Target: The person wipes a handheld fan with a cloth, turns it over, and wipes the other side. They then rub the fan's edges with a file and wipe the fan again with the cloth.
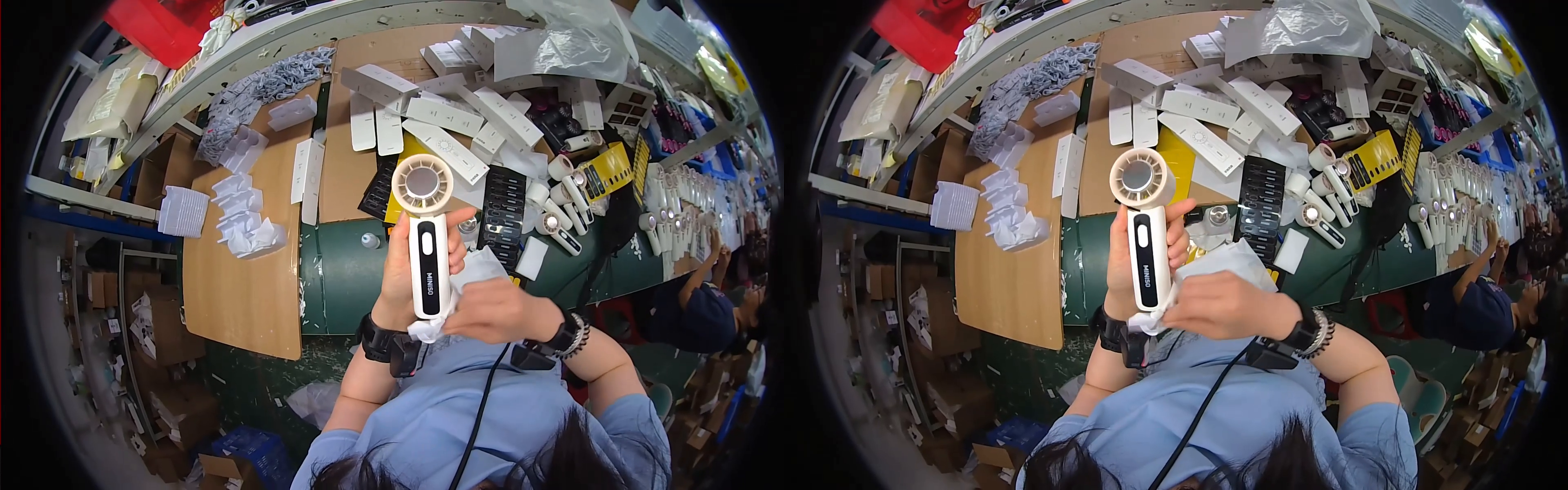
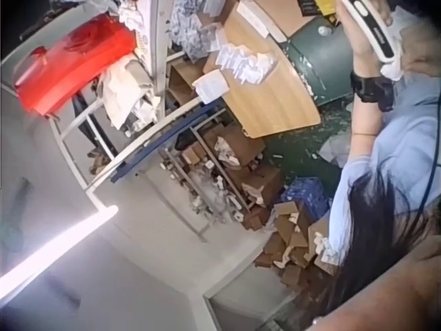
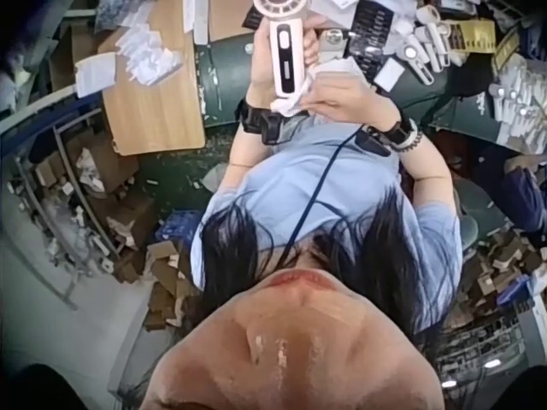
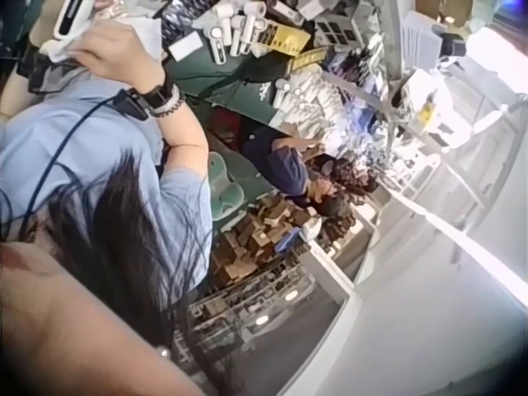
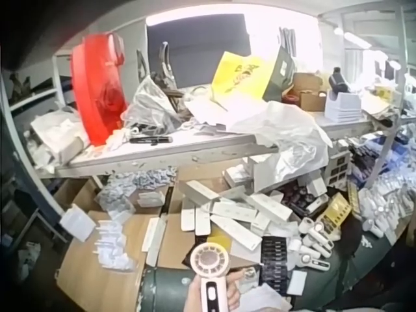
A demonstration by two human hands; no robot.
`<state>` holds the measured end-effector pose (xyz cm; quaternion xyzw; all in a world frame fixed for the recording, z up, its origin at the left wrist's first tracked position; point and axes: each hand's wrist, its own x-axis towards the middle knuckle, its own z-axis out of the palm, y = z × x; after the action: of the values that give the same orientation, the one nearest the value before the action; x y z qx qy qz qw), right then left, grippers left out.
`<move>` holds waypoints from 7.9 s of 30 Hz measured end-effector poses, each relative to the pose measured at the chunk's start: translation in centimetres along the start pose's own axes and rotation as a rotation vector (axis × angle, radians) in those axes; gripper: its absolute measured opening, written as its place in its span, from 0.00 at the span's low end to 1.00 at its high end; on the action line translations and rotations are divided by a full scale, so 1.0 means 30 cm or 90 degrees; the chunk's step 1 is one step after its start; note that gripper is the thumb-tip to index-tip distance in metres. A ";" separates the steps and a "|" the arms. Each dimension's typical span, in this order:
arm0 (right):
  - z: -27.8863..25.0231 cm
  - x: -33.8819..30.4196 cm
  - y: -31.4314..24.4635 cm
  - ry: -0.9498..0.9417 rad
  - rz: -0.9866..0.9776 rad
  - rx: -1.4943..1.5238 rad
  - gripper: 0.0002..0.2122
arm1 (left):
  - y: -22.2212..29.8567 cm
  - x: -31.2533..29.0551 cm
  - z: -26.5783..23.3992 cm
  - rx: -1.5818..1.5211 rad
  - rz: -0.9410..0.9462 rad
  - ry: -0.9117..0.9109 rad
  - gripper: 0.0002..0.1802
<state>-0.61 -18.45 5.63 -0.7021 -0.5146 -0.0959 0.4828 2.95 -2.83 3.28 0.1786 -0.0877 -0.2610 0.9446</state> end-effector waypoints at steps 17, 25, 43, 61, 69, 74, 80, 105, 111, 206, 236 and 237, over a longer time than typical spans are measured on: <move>-0.029 0.120 0.131 0.361 0.243 0.206 0.15 | -0.007 -0.064 0.123 0.070 -0.207 0.055 0.15; 0.011 0.088 0.136 0.485 0.350 0.577 0.15 | 0.007 -0.057 0.106 0.340 -0.247 -0.012 0.15; -0.133 0.020 0.111 0.214 0.027 0.011 0.17 | 0.027 -0.112 0.222 0.077 -0.297 -0.031 0.21; -0.216 0.099 0.005 -0.038 0.310 -0.034 0.20 | 0.041 -0.106 0.182 0.372 -0.423 -0.006 0.18; -0.178 0.077 0.021 0.020 0.219 -0.207 0.13 | 0.035 -0.111 0.183 0.257 -0.410 0.000 0.18; -0.174 0.047 0.029 0.144 0.199 -0.072 0.14 | 0.031 -0.132 0.194 0.307 -0.389 -0.010 0.19; -0.165 -0.008 0.035 0.323 0.270 0.073 0.16 | 0.021 -0.142 0.196 0.269 -0.367 -0.054 0.21; 0.162 -0.817 0.474 -0.291 0.563 -0.255 0.08 | -0.045 -0.158 -0.045 0.087 -0.220 0.062 0.17; -0.118 -0.414 0.247 0.053 0.790 0.345 0.04 | -0.030 -0.142 -0.010 0.114 -0.250 0.064 0.18; -0.217 0.036 0.038 0.009 0.332 0.062 0.09 | 0.016 -0.047 0.201 0.410 -0.468 -0.047 0.15; -0.164 0.006 0.117 0.094 0.307 0.198 0.07 | -0.004 -0.040 0.176 0.564 -0.433 -0.030 0.22; -0.158 0.015 0.122 0.104 0.395 0.233 0.07 | -0.022 -0.036 0.172 0.580 -0.414 -0.005 0.21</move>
<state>4.30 -21.87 6.22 -0.7165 -0.2458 0.0929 0.6463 0.38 -4.29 7.71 0.5859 -0.1357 -0.4750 0.6424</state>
